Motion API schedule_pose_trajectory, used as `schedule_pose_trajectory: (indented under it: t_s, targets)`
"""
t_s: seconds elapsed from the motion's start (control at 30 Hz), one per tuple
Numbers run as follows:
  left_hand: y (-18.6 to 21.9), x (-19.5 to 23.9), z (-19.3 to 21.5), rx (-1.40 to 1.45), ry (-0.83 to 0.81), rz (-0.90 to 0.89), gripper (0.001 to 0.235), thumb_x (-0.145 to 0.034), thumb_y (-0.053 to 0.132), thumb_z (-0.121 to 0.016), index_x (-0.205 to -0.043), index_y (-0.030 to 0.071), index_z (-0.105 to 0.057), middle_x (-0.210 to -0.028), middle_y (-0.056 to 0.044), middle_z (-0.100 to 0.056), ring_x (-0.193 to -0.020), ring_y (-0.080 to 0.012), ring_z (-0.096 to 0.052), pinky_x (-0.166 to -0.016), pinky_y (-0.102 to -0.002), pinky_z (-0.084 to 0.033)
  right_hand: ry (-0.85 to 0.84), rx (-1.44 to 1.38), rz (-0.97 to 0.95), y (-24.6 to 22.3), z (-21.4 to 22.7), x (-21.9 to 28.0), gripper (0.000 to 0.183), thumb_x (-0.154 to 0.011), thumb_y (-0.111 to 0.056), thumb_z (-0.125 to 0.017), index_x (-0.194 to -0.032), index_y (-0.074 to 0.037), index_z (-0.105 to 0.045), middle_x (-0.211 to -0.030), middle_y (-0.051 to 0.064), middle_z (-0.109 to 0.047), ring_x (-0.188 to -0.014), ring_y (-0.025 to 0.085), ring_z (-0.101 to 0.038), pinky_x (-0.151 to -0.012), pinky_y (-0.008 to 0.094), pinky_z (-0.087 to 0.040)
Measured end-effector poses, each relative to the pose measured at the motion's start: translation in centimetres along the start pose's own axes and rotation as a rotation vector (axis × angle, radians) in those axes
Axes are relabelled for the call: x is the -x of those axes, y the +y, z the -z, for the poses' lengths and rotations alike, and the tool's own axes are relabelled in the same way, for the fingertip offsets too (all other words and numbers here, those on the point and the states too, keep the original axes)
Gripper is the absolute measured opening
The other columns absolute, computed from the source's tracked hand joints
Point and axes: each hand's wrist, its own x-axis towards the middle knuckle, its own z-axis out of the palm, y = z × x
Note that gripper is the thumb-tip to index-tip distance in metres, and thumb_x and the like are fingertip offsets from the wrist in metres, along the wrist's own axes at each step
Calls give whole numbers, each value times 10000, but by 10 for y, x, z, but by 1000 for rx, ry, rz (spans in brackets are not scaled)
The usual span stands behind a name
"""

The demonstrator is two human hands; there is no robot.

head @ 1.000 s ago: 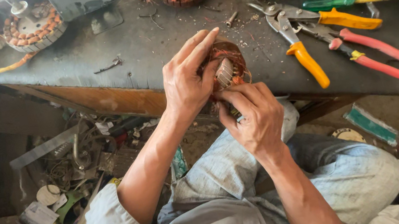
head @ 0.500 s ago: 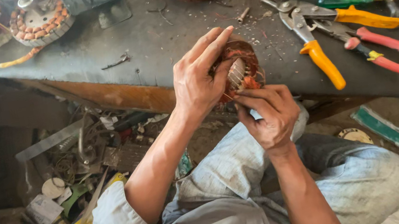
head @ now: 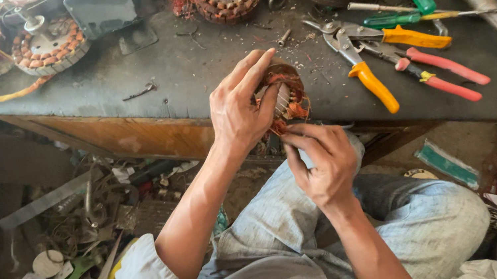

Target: The person uses snips to cut the copper wire coils from a fan motor stator, pulls the wires out by hand, and clears the slots using a screwdriver and pliers.

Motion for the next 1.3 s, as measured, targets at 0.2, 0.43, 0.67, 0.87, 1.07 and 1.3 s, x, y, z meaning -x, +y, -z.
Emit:
schedule_pose_trajectory:
  t_s: [0.2, 0.43, 0.67, 0.87, 1.07, 1.3]
  targets:
    - [-1, 0, 2, 1, -26, -8, 525, -879, 119, -761, -1387, 121, -630, -1342, -97, -676, -1119, -324, -711, -943, -389, -581, 37, 30, -118, 16, 8, -9, 348, -851, -50, -781, -1185, -71, -685, -1255, 111, -677, -1162, 303, -629, -1024, 419, -504]
    - [-1, -1, 3, 15, -16, -17, 513, -884, 117, -756, -1381, 110, -630, -1340, -100, -676, -1103, -311, -718, -937, -379, -588, -173, -155, -204, 33, 4, -39, 543, -858, -138, -822, -1342, 2, -621, -1317, 178, -669, -1204, 323, -677, -1017, 397, -554]
    - [-3, -2, 1, 18, -12, -27, 478, -905, 116, -748, -1369, 96, -637, -1333, -99, -679, -1100, -315, -721, -927, -382, -588, -161, -243, -282, 45, 7, -42, 341, -909, -124, -795, -1243, -83, -740, -1261, 115, -756, -1131, 232, -765, -950, 332, -614]
    - [-1, -3, 1, 2, -11, 12, 479, -896, 132, -754, -1362, 107, -646, -1321, -107, -682, -1096, -323, -714, -926, -383, -583, -90, -169, -281, 42, 8, -24, 327, -985, -164, -734, -1280, -26, -704, -1236, 155, -738, -1133, 266, -737, -975, 354, -569]
    - [-2, -11, -5, -32, -27, 93, 455, -897, 157, -741, -1342, 111, -655, -1303, -111, -691, -1095, -336, -707, -922, -403, -571, -14, -173, -502, 31, 17, 2, 286, -970, -136, -688, -1234, -26, -699, -1169, 150, -740, -1034, 254, -745, -931, 348, -566]
    - [-4, -23, -4, -15, -117, 223, 435, -953, 197, -678, -1367, 72, -629, -1264, -129, -698, -1071, -343, -708, -930, -427, -547, -27, -47, -194, -3, 4, 11, 387, -888, -50, -704, -1274, -62, -675, -1295, 129, -688, -1192, 302, -665, -1038, 409, -526]
